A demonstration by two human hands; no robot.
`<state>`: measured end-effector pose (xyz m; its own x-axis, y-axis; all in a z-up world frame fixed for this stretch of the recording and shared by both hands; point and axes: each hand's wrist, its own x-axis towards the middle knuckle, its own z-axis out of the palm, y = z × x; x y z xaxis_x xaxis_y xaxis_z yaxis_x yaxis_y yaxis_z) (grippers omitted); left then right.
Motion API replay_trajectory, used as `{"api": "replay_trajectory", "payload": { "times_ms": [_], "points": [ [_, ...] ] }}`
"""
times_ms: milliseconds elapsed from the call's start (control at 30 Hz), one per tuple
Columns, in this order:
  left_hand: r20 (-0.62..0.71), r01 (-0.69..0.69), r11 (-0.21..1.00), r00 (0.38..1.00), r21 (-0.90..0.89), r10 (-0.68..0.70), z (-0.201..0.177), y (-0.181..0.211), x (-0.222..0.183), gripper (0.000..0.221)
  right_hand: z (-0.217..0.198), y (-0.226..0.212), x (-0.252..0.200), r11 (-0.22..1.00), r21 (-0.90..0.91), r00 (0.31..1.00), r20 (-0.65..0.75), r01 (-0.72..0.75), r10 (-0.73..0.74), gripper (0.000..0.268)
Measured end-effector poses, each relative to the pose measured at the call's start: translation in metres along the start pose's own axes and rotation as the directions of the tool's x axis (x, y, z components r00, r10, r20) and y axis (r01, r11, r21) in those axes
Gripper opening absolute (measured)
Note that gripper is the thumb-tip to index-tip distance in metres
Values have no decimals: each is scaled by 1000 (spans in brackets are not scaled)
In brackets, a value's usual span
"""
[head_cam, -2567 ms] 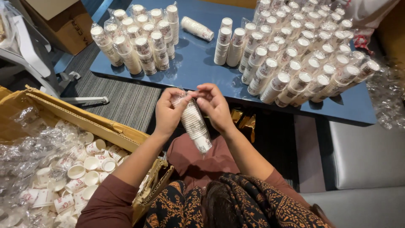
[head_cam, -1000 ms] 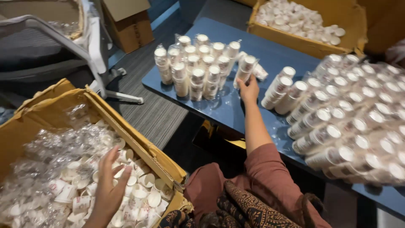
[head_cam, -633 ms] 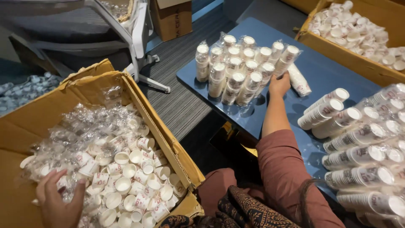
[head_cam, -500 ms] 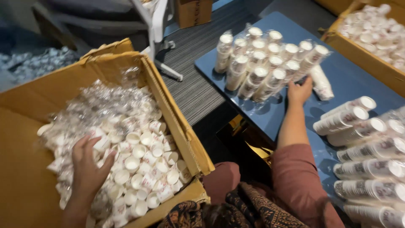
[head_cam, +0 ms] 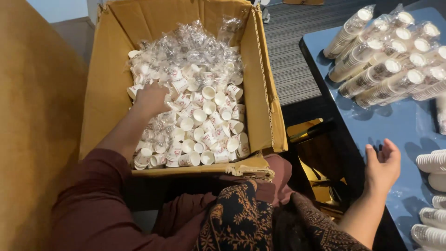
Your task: The person places stacks of paper cups into a plastic sleeve and then places them into a large cardboard box.
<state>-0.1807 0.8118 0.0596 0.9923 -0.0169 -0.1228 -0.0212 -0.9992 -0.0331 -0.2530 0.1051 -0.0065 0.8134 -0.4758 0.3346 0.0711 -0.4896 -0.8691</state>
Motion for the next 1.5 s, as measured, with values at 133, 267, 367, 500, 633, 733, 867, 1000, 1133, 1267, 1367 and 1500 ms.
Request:
{"api": "replay_trajectory", "payload": {
  "times_ms": [133,267,367,500,633,733,867,1000,1133,1267,1367,1500],
  "points": [
    [174,205,978,962,43,-210,31,-56,8,71,-1,-36,-79,972,222,997,32,-81,76,41],
    [-18,227,939,971,-257,-240,9,-64,8,41,11,-94,-140,939,263,961,218,-224,168,43],
    [-231,112,924,951,-364,-206,-28,-34,1,36,9,-131,-162,946,225,945,284,-232,164,46],
    [-279,-297,176,953,-939,118,-72,55,6,63,5,-145,-156,912,352,922,382,-209,64,48],
    [-239,-75,-277,743,-958,625,-126,226,-44,72,-4,-157,-140,788,570,954,292,-232,69,37],
    [-121,87,-163,362,-983,924,-132,347,-72,69,-7,-150,-135,743,629,967,235,-228,98,38],
    [-178,1,-179,132,-984,975,-119,454,-95,67,-30,-138,-142,683,721,992,109,-118,56,51],
    [-226,-60,-221,98,-974,969,-109,504,-90,75,-64,-104,-152,741,671,990,-120,26,73,18],
    [-197,219,-215,101,-952,975,-82,540,-60,55,-77,-133,-140,361,933,943,-129,10,307,25],
    [-194,210,-243,229,-947,954,-70,558,-49,26,-66,-119,-115,375,926,972,-42,-50,232,33],
    [-135,206,-192,260,-960,956,-65,563,-36,18,-63,-76,-101,442,895,956,-85,-50,280,25],
    [-36,310,-93,184,-946,982,-51,570,-18,12,-71,-97,-84,380,925,955,-131,20,268,23]
  ]
}}
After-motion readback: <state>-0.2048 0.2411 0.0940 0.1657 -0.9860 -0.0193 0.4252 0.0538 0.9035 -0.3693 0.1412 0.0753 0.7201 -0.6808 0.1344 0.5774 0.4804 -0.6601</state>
